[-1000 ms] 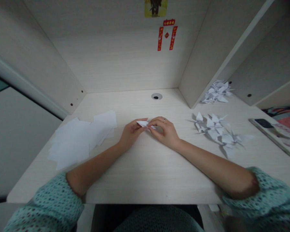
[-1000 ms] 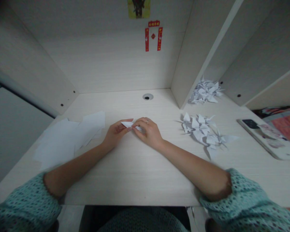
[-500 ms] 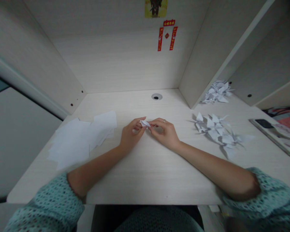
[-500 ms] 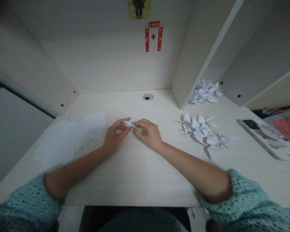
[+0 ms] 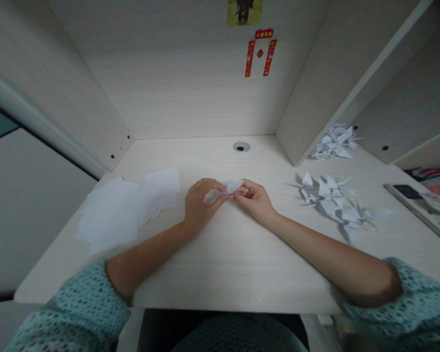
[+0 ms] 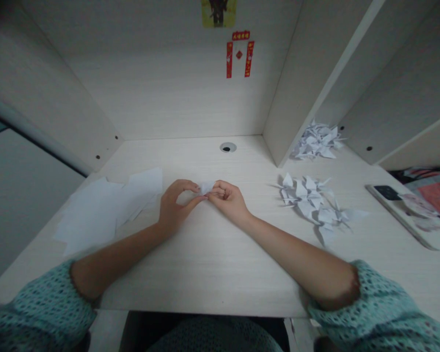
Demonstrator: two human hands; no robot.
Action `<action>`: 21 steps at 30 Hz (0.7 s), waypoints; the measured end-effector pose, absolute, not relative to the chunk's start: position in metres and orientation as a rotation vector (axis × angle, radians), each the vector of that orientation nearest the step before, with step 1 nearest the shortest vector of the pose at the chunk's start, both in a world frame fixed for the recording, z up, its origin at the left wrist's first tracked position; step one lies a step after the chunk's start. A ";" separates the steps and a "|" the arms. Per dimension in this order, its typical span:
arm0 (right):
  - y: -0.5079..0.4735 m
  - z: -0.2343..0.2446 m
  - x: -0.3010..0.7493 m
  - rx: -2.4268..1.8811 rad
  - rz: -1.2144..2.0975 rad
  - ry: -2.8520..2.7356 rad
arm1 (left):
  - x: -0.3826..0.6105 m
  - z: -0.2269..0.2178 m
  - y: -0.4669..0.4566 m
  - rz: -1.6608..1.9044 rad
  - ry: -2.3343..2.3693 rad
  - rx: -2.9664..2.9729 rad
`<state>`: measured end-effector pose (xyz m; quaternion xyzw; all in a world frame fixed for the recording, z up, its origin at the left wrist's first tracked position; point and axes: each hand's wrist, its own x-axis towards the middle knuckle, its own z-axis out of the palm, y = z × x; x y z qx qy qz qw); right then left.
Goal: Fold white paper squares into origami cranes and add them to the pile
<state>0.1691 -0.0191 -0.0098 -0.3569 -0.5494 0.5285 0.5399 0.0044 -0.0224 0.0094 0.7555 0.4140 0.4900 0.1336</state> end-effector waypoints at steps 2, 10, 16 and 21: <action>-0.019 -0.010 0.170 -0.846 1.280 -1.294 | 0.004 0.009 -0.021 1.438 1.149 2.221; -0.019 -0.010 0.171 -0.816 1.340 -1.250 | 0.003 0.008 -0.021 1.444 1.201 2.234; -0.019 -0.010 0.171 -0.840 1.353 -1.254 | 0.003 0.009 -0.022 1.376 1.303 2.234; -0.019 -0.011 0.172 -0.835 1.338 -1.270 | 0.003 0.008 -0.021 1.380 1.232 2.241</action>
